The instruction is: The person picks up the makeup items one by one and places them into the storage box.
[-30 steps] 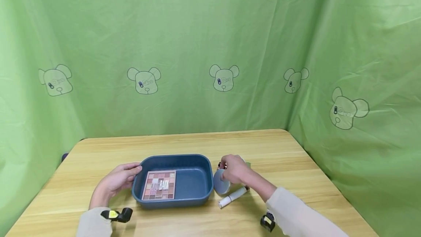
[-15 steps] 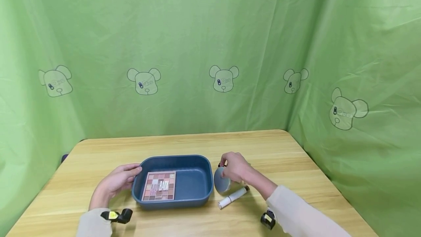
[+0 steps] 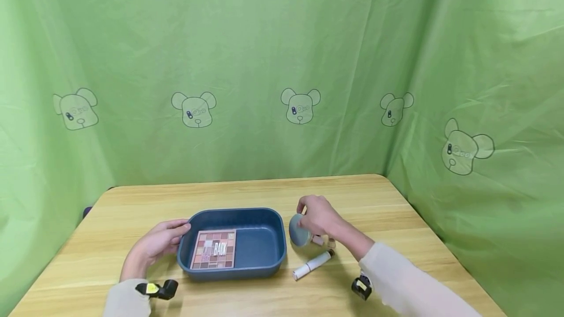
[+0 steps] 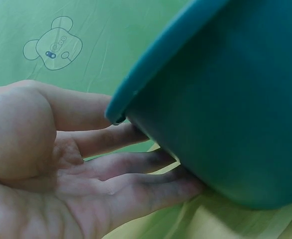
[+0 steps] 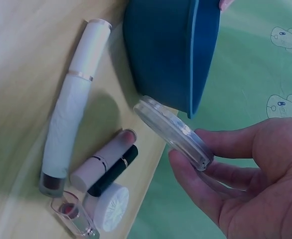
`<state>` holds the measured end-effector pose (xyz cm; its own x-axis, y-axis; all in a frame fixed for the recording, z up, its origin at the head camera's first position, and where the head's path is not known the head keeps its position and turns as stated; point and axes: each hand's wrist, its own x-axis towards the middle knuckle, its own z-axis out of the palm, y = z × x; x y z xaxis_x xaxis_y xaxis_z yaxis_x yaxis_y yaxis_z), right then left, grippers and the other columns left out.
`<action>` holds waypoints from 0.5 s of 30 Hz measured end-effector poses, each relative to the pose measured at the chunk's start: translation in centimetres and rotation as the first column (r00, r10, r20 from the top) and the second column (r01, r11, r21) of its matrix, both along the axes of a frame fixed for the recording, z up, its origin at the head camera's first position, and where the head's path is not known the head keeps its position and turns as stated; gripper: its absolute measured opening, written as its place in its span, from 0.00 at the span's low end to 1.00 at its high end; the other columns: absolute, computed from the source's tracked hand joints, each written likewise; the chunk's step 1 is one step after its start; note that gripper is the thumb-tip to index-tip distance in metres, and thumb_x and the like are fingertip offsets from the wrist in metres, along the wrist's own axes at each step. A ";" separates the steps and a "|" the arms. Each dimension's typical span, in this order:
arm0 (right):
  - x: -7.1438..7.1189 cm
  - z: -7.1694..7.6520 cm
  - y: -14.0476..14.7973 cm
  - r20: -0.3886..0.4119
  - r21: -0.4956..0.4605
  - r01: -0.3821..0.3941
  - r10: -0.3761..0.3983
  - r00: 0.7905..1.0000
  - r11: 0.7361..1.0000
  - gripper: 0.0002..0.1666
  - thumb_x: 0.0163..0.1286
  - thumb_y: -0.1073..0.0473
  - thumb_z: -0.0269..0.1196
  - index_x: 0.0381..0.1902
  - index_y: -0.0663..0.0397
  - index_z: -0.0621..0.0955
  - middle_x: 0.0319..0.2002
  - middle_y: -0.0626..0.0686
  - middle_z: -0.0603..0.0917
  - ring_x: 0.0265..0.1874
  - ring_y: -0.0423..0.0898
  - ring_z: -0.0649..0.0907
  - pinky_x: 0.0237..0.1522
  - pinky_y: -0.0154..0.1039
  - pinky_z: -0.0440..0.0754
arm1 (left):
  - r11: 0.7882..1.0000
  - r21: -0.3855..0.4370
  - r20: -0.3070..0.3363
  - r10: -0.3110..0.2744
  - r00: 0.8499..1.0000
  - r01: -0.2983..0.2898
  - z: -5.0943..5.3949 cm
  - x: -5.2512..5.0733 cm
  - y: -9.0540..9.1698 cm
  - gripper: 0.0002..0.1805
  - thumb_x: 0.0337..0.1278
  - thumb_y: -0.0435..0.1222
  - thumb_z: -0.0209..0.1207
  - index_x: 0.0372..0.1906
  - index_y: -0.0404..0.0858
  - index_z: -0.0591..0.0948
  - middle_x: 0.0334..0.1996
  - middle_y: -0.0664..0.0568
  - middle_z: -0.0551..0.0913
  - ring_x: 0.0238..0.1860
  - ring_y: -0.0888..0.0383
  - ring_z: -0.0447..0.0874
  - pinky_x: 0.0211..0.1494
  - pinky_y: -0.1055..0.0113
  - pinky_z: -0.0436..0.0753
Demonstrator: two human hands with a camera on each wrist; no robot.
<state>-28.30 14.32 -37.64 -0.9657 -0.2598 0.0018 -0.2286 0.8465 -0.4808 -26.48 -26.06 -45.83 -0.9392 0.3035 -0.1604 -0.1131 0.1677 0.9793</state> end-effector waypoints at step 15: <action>-0.4 2.7 0.0 -0.160 0.016 0.011 -0.009 0.987 1.000 0.13 0.61 0.63 0.71 0.44 0.60 0.84 0.33 0.53 0.86 0.33 0.46 0.83 0.32 0.38 0.83 | 0.999 -0.020 0.004 0.027 1.000 -0.027 0.0 0.0 0.1 0.35 0.79 0.40 0.48 0.74 0.17 0.54 0.67 0.23 0.70 0.64 0.36 0.78 0.61 0.52 0.85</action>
